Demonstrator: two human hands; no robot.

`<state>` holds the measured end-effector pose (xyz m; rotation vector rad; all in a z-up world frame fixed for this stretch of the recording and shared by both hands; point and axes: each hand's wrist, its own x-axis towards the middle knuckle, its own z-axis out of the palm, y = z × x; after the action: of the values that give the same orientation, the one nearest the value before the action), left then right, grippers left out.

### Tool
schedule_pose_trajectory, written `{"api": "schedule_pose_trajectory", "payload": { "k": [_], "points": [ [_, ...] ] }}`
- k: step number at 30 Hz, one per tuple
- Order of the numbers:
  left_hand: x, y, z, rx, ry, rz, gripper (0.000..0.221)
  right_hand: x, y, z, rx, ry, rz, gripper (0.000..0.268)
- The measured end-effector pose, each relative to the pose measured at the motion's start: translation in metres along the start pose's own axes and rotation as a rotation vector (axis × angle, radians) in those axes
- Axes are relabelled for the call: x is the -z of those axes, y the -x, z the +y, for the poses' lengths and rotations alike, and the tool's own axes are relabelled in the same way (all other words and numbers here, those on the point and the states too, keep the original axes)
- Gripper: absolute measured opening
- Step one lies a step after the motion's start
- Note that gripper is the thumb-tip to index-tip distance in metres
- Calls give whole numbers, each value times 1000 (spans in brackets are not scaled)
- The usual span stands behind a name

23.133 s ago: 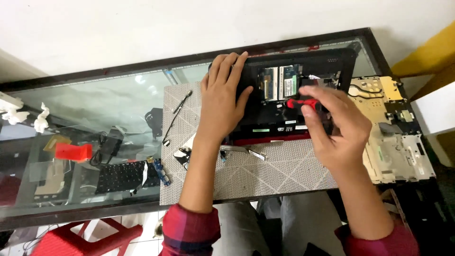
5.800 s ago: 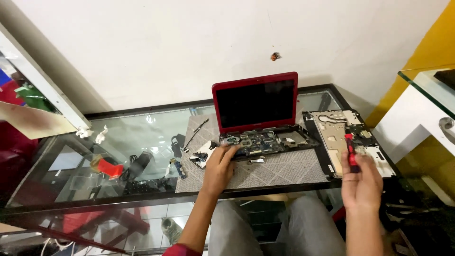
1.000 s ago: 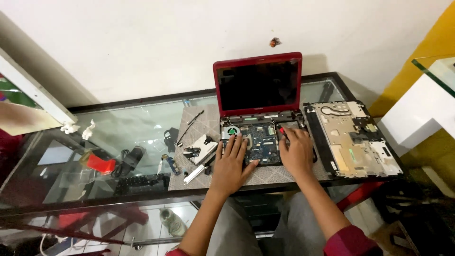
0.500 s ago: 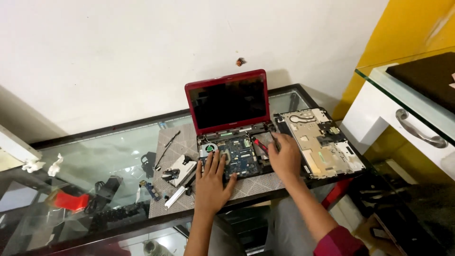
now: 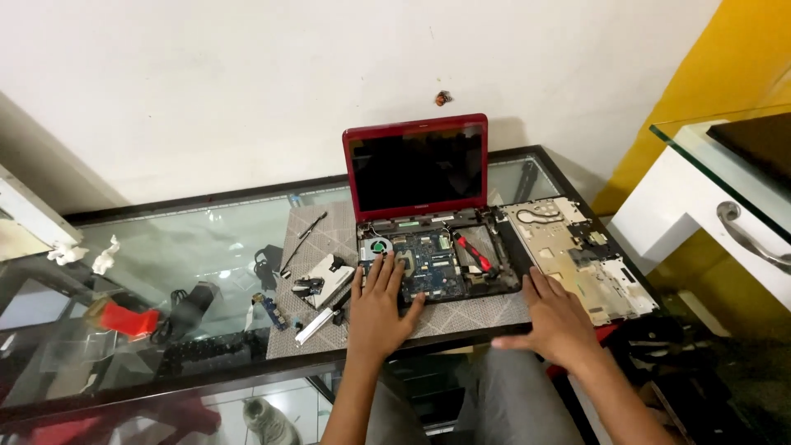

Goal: Disassembling a laptop to remove internal components like the hard drive and motherboard using a screwdriver.

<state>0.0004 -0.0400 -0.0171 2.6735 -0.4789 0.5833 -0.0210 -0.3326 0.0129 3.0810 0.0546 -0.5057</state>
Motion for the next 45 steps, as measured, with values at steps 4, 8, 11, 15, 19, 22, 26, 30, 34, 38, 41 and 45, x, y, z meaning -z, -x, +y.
{"api": "schedule_pose_trajectory", "payload": {
  "k": [4,8,11,15,19,22,26,30,34,38,41,45],
  "points": [
    [-4,1,-2,-9,-23,25,75,-42,-10,41,108,60,52,140],
    [-1,1,-2,-11,-7,-3,75,-48,-1,61,64,-262,198,92],
    [1,-1,0,-22,-6,6,74,-49,7,81,59,-259,238,86],
    [-2,1,-2,-17,-18,4,74,-30,34,107,100,-228,496,90],
    [1,0,0,-1,-20,-31,76,54,81,100,121,-299,727,72],
    [1,0,0,-6,-13,-21,74,93,92,120,-66,-30,747,67],
    [-1,0,1,-20,-3,37,67,112,98,144,138,-135,834,42],
    [1,-6,26,43,-21,172,38,89,85,166,280,-601,875,57],
    [-6,-56,62,-82,-6,318,47,69,86,165,315,-715,978,52],
    [-60,-111,51,-382,-53,-21,62,65,86,145,70,-1051,966,48],
    [-82,-127,47,-417,-234,-150,39,77,98,120,-5,-1310,908,49],
    [-61,-122,38,-418,-111,151,29,90,102,108,-102,-1524,784,52]
  ]
}}
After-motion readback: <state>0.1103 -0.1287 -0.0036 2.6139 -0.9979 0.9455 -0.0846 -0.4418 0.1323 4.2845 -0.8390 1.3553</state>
